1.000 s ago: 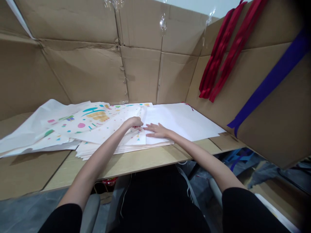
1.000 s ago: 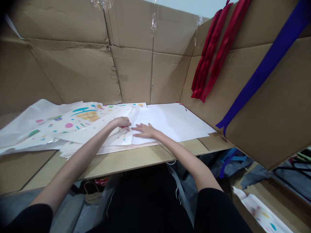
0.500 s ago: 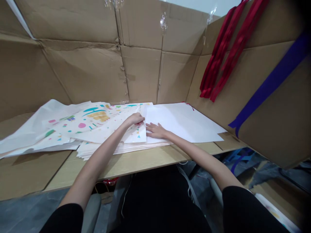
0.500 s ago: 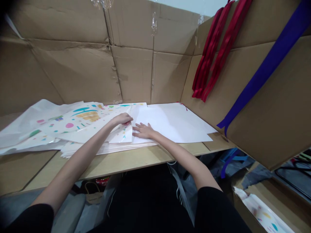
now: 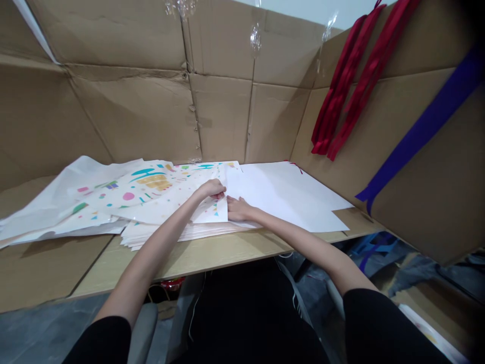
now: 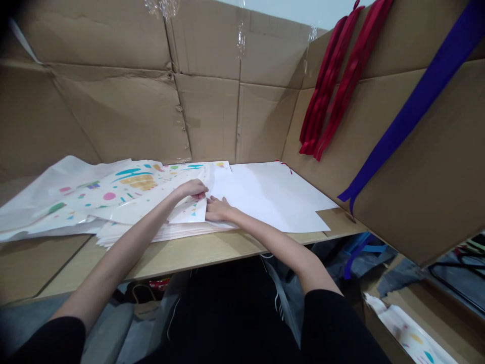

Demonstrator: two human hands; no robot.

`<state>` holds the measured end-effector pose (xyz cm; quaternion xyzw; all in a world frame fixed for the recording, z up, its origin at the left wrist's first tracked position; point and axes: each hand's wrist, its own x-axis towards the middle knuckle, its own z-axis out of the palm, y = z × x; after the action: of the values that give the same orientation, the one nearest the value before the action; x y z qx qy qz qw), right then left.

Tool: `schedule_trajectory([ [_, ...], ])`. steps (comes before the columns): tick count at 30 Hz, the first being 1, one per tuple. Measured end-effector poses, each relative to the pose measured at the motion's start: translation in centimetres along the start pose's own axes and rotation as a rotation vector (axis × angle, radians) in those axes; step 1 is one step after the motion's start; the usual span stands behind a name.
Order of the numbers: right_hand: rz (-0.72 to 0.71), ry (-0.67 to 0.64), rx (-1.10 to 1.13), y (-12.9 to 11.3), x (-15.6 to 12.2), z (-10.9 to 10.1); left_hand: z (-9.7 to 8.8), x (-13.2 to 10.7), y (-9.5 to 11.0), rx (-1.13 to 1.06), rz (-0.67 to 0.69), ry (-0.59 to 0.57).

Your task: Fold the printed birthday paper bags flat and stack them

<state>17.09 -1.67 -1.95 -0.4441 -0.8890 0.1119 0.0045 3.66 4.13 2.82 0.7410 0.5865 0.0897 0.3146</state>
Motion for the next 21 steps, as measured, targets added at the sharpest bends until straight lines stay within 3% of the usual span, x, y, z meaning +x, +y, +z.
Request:
schedule_trajectory([
  [5, 0.065, 0.001, -0.012, -0.5, 0.8, 0.0, 0.1, -0.7, 0.6, 0.048, 0.001, -0.13],
  [10, 0.055, 0.022, -0.045, -1.7, 1.4, 0.3, -0.1, -1.2, 0.9, 0.373, 0.026, 0.036],
  [14, -0.028, 0.014, -0.09, -2.0, 1.0, 0.1, -0.2, -1.6, 1.3, 0.545, 0.031, 0.053],
  [17, -0.062, 0.058, -0.106, -0.7, 0.5, -0.3, -0.3, -1.4, 1.2, 0.52, 0.061, -0.015],
  [21, 0.036, 0.106, -0.096, 1.6, 0.1, -0.1, -0.5, -0.8, 0.5, 0.378, 0.052, -0.134],
])
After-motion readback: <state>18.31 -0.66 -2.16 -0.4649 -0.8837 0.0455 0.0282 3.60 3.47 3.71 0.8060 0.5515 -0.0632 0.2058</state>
